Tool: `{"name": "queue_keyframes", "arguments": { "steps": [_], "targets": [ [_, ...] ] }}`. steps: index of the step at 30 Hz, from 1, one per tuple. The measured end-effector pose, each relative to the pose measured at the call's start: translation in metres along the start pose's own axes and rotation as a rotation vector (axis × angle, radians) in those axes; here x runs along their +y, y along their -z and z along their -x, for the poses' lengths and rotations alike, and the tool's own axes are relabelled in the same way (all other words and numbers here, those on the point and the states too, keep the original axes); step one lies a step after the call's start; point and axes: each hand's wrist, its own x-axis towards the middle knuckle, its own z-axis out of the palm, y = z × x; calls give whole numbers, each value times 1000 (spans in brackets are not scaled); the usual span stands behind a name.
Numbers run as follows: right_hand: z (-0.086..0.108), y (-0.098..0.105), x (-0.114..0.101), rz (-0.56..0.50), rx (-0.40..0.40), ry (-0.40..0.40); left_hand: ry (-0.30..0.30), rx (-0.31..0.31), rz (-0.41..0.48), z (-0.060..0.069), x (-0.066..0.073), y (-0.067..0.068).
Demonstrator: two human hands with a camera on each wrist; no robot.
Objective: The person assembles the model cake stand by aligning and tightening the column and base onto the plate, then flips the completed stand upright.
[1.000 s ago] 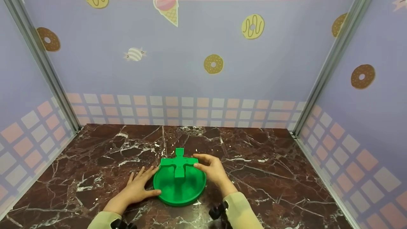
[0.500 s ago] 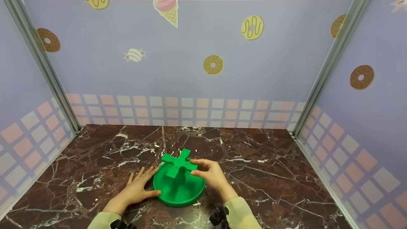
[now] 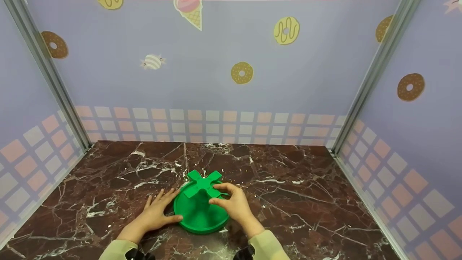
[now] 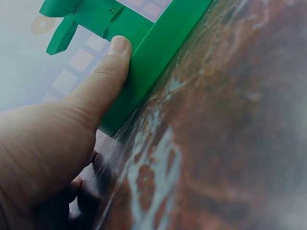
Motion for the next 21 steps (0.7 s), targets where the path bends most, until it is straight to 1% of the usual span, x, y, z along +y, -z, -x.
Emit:
{"name": "queue_keyframes", "arguments": {
  "steps": [8, 15, 18, 21],
  "targets": [
    [7, -19, -8, 81, 125, 8, 5, 2, 2, 0, -1, -1],
    [10, -36, -13, 154, 216, 58, 2, 11, 25, 1, 1, 1],
    [11, -42, -15, 194, 241, 69, 2, 11, 18, 1, 1, 1],
    [13, -44, -18, 222, 245, 69, 2, 8, 15, 1, 1, 1]
  ]
}}
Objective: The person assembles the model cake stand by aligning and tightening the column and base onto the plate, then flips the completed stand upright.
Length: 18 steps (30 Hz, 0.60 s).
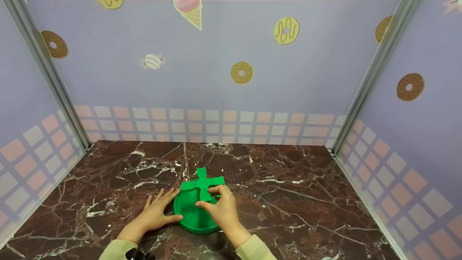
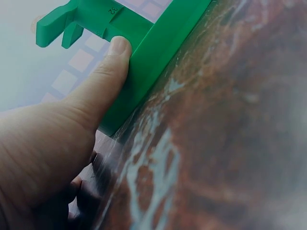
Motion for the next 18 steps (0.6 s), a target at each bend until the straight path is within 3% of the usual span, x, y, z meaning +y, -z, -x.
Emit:
{"name": "queue_keyframes", "arguments": {
  "steps": [7, 14, 18],
  "targets": [
    [-3, 8, -5, 25, 16, 0, 1, -3, -1, 0, 1, 0],
    [-26, 29, 2, -81, 111, -25, 4, -12, -3, -1, 0, 0],
    [-42, 39, 17, -130, 52, -45, 2, -13, 1, -1, -1, 0]
  ]
}}
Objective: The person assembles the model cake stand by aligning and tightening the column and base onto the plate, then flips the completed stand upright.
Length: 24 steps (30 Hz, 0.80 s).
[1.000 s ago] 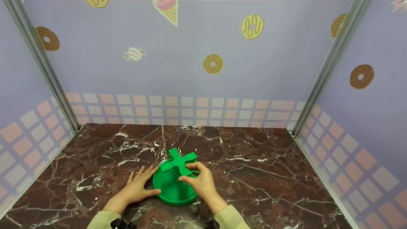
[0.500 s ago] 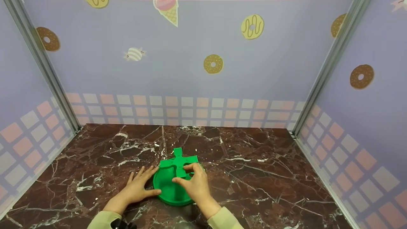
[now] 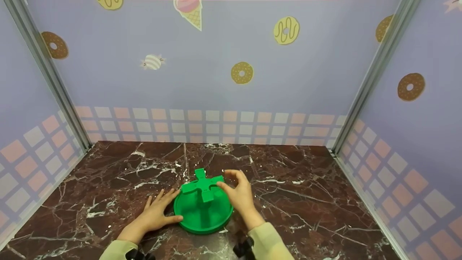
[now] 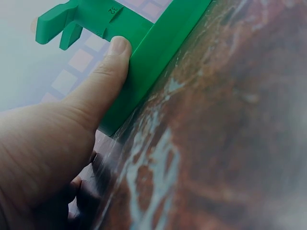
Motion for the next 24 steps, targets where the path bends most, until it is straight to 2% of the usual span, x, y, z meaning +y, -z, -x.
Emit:
{"name": "queue_keyframes", "arguments": {
  "steps": [5, 8, 10, 14, 24],
  "targets": [
    [-14, 8, 18, -94, -199, -25, -3, 5, -11, 0, -1, -2],
    [-20, 11, 27, -99, -324, -14, -1, 3, -7, 0, -2, -3],
    [-21, 12, 30, -87, -379, -5, -2, 1, -3, 0, -1, -2],
    [-22, 12, 33, -105, -412, -19, -2, 1, -6, 0, 0, -2],
    [-16, 17, 35, -186, -380, -87, 2, 10, -11, 0, 0, -2]
  ]
}}
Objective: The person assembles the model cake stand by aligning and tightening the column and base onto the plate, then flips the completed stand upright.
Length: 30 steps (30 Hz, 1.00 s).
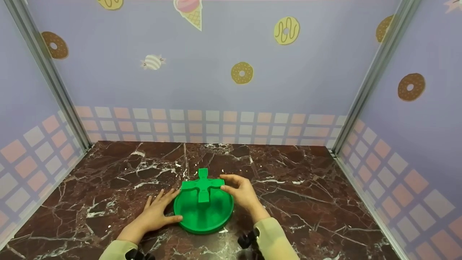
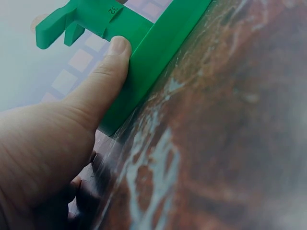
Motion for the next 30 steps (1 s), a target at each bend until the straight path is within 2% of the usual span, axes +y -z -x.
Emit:
{"name": "queue_keyframes", "arguments": {
  "steps": [5, 15, 20, 30],
  "targets": [
    [3, 1, -2, -8, -23, 11, 0, -1, 5, 0, 0, 0],
    [8, 2, -8, 81, -104, 18, -3, 4, 1, -1, -1, 0],
    [10, -1, -9, 132, -100, 45, -2, 3, -3, -1, -2, -1],
    [19, -15, -12, 123, -34, 43, -3, 0, -7, 0, -1, -1]
  ]
}}
